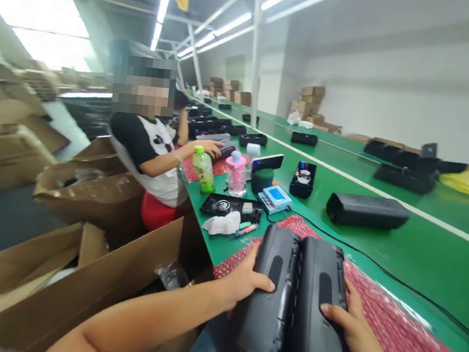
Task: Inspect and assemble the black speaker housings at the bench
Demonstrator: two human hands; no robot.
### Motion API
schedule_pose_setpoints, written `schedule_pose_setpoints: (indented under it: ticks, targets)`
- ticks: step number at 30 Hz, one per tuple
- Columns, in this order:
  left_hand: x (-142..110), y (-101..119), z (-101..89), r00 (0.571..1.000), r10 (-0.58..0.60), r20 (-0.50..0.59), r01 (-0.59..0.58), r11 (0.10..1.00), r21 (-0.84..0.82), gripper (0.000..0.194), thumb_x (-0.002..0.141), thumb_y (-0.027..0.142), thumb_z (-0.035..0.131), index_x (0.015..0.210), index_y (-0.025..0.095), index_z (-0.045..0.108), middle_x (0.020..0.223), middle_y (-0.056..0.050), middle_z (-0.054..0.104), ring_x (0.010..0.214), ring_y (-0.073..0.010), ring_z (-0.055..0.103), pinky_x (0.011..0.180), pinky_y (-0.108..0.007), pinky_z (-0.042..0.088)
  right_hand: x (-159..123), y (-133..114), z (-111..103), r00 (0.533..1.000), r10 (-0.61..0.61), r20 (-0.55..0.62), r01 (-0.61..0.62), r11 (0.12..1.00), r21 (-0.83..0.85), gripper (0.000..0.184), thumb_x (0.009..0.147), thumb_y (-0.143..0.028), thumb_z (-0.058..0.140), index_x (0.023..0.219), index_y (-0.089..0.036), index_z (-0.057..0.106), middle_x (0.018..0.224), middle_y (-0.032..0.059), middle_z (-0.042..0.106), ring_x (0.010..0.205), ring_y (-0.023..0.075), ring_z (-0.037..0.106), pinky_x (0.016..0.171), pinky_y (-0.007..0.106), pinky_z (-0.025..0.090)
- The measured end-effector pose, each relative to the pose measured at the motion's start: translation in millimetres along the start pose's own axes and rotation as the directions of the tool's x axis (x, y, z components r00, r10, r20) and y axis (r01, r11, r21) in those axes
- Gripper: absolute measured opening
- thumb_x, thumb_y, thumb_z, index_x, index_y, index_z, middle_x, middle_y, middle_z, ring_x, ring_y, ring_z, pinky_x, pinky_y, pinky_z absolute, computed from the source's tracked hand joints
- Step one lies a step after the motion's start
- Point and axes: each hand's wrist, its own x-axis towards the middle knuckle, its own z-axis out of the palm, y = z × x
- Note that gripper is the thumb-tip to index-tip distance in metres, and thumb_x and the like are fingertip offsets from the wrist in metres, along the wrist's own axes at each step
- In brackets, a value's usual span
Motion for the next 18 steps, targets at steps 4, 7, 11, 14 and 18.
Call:
schedule_pose_setpoints:
  ticks: [4,7,11,14,18]
  targets:
    - [0,0,-0.8,1.000,0.012,-0.010,-0.012,1.000,0.009,0.121,0.044,0.014,0.071,0.153,0.030,0.021,0.099,-0.004,0.068,0.071,-0.0226,0.064,0.063,-0.035,0.052,17,13,-8,0.999,-0.030,-0.036,0.027,0.996,-0.083,0.090,0.058,-0.053,0.069,0.139,-0.037,0.034,0.149,0.0015,0.041,0.131,0.0318,0.047,0.106,0.043,0.046]
    - [-1,2,-0.4,1.000,-0.004,-0.013,0.005,0.999,0.034,0.122,0.044,0.016,0.071,0.154,0.028,0.018,0.102,-0.005,0.067,0.073,-0.0219,0.062,0.066,-0.035,0.050,21,17,-11,1.000,-0.012,-0.022,0.010,0.997,-0.082,0.094,0.057,-0.056,0.073,0.140,-0.037,0.034,0.151,0.0026,0.038,0.133,0.0345,0.044,0.111,0.048,0.040]
    - [-4,7,1.4,0.999,-0.033,-0.015,0.034,0.998,0.057,0.124,0.043,0.014,0.071,0.153,0.029,0.015,0.111,-0.007,0.062,0.081,-0.0222,0.060,0.072,-0.036,0.049,12,9,-7,1.000,-0.007,-0.030,0.006,0.999,-0.037,0.095,0.063,-0.058,0.074,0.143,-0.032,0.030,0.152,0.0046,0.034,0.134,0.0375,0.039,0.116,0.052,0.029]
    - [-4,8,1.7,0.999,-0.035,-0.008,0.035,0.998,0.051,0.123,0.043,0.014,0.070,0.152,0.030,0.015,0.114,-0.007,0.059,0.083,-0.0225,0.059,0.073,-0.037,0.049,6,3,-3,0.999,-0.019,-0.035,0.018,0.999,-0.029,0.091,0.067,-0.056,0.072,0.144,-0.030,0.030,0.151,0.0059,0.034,0.135,0.0376,0.038,0.116,0.052,0.028]
    - [-3,7,1.5,1.000,-0.029,0.000,0.029,0.999,0.043,0.121,0.043,0.015,0.069,0.151,0.031,0.017,0.116,-0.007,0.058,0.083,-0.0217,0.058,0.072,-0.036,0.048,5,3,-4,0.999,0.000,-0.036,-0.002,0.999,-0.046,0.092,0.065,-0.057,0.073,0.143,-0.030,0.032,0.146,0.0078,0.040,0.125,0.0374,0.048,0.107,0.050,0.041]
